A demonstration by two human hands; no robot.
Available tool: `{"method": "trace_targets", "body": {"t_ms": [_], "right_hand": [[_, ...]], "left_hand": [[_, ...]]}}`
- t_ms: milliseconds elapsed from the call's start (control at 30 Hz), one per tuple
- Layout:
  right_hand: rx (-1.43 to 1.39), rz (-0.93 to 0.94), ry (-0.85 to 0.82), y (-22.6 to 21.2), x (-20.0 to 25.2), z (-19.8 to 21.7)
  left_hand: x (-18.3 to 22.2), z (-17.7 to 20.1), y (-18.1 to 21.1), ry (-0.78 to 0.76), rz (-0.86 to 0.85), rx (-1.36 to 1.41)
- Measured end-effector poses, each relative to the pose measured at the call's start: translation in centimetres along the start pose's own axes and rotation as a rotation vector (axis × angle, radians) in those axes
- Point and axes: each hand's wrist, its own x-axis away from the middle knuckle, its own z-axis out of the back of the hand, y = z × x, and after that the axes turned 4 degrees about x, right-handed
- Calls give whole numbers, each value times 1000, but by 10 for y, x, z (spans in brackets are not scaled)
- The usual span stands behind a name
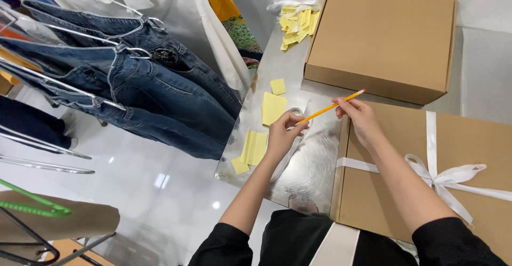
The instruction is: The person ties a white ribbon around a cardboard box and writes on a yellow sticky note attached to it. They then stack the box and wrap a rolled brown item in a clear plastic bag.
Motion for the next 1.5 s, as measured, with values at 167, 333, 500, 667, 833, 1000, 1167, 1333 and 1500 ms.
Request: {"method": "trace_targets", "body": {"t_ms": [167,333,500,667,833,1000,1167,1333,1500], "right_hand": [[-76,-18,19,12,3,16],[-206,8,95,16,7,27],[-209,-110,186,0,10,24],[-90,-92,249,9,3,15],[-26,-73,309,8,4,9],[-30,-64,286,2,7,9],[-40,-54,299,1,7,8],[-33,-59,307,-2,8,8],[-33,-58,310,-7,10,6]], "left_hand": [[-36,24,-22,66,-74,-220],[-79,82,-46,289,-96,-468],[-132,139,-118,315,187,-821],[-146,140,-122,226,242,-793],[-142,131,-109,201,229,-794],[-142,126,-107,254,206,-795],[-140,121,-97,318,161,-802],[-138,119,-73,323,235,-834],[-126,111,-43,352,301,-846]]}}
